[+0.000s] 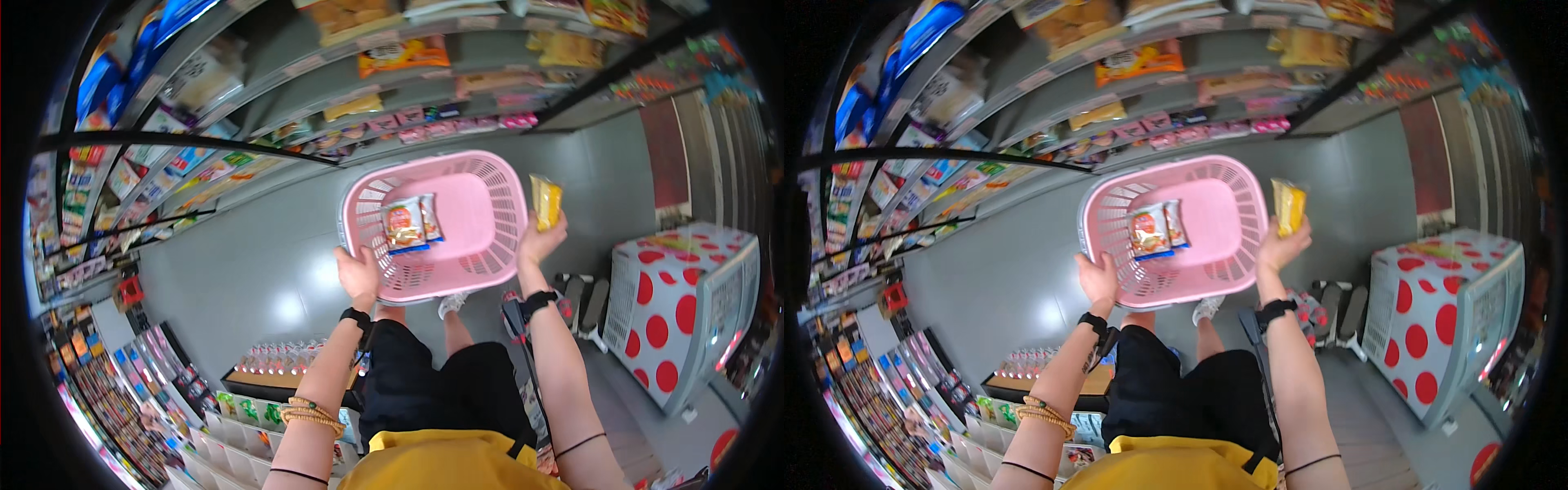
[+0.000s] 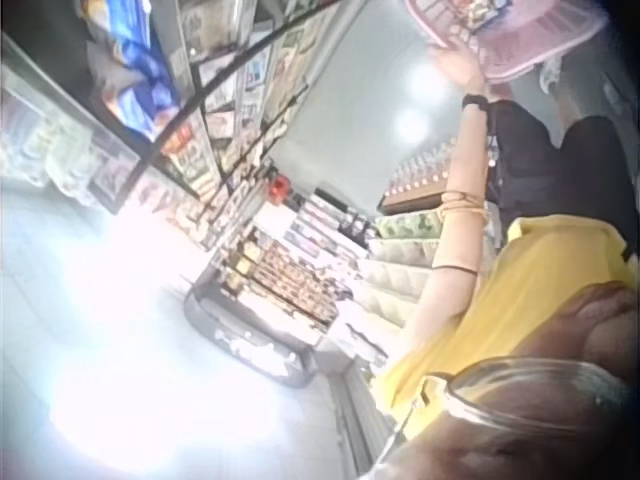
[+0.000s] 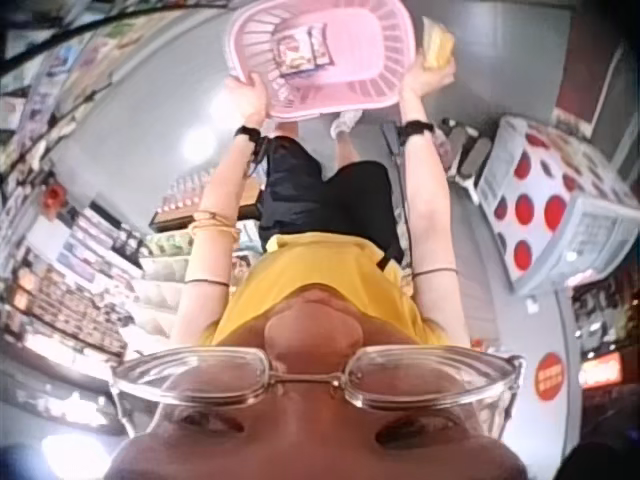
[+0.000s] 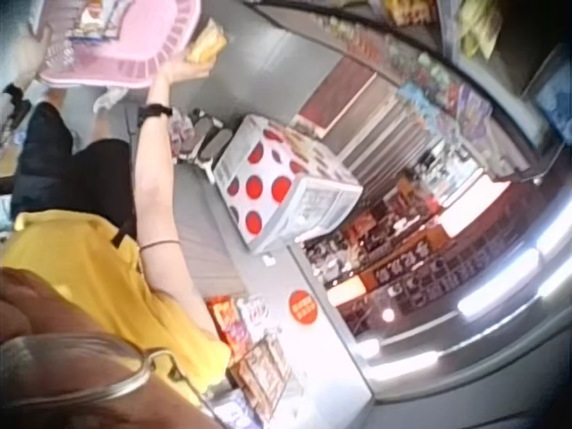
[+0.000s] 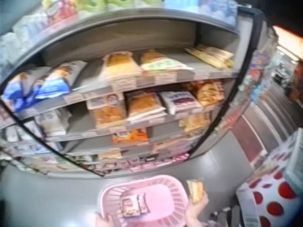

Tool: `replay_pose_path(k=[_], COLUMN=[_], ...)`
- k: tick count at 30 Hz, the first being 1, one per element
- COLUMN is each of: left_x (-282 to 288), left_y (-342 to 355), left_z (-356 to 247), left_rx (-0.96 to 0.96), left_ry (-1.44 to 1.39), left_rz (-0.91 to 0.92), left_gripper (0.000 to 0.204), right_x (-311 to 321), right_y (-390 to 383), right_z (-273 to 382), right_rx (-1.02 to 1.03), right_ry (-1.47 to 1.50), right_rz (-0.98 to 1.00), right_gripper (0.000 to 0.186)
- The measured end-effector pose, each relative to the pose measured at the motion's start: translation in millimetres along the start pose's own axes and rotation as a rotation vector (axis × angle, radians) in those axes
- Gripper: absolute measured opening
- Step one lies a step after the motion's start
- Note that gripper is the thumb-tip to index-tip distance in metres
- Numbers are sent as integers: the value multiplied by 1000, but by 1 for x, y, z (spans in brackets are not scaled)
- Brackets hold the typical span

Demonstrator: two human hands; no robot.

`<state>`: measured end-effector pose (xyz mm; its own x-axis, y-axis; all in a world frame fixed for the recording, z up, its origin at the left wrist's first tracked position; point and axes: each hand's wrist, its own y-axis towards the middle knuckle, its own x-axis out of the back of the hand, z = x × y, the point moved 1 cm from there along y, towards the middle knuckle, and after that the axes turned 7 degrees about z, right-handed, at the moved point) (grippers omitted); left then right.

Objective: Selecting various snack items from convenience store shelves and placing them into a shopping basket.

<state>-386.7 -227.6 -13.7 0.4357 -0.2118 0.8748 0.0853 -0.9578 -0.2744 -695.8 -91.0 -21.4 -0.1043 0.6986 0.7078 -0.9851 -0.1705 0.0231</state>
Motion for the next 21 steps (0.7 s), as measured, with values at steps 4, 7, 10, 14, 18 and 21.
replay_pose_path(k=[4, 7, 10, 14, 18, 21], left_x=[10, 7, 8, 18, 14, 27], left_y=[0, 1, 0, 2, 7, 10], left_z=[7, 12, 14, 23, 30, 27], left_rx=[34, -16, -31, -68, -161, -151], left_ry=[-69, -173, -224, -322, -349, -374], left_rz=[41, 44, 59, 115, 178, 257], left_gripper=[32, 31, 30, 34, 39, 45], right_x=[-3, -7, -3, 20, 1, -46], right_y=[-6, 0, 11, 22, 14, -9], right_z=[2, -19, -27, 24, 121, 203], right_rx=[-18, 5, -191, -278, 88, 431], right_ry=[30, 112, 455, 389, 373, 316], right_rz=[70, 118, 158, 226, 712, 983], right_gripper=[55, 54, 49, 46, 56, 54])
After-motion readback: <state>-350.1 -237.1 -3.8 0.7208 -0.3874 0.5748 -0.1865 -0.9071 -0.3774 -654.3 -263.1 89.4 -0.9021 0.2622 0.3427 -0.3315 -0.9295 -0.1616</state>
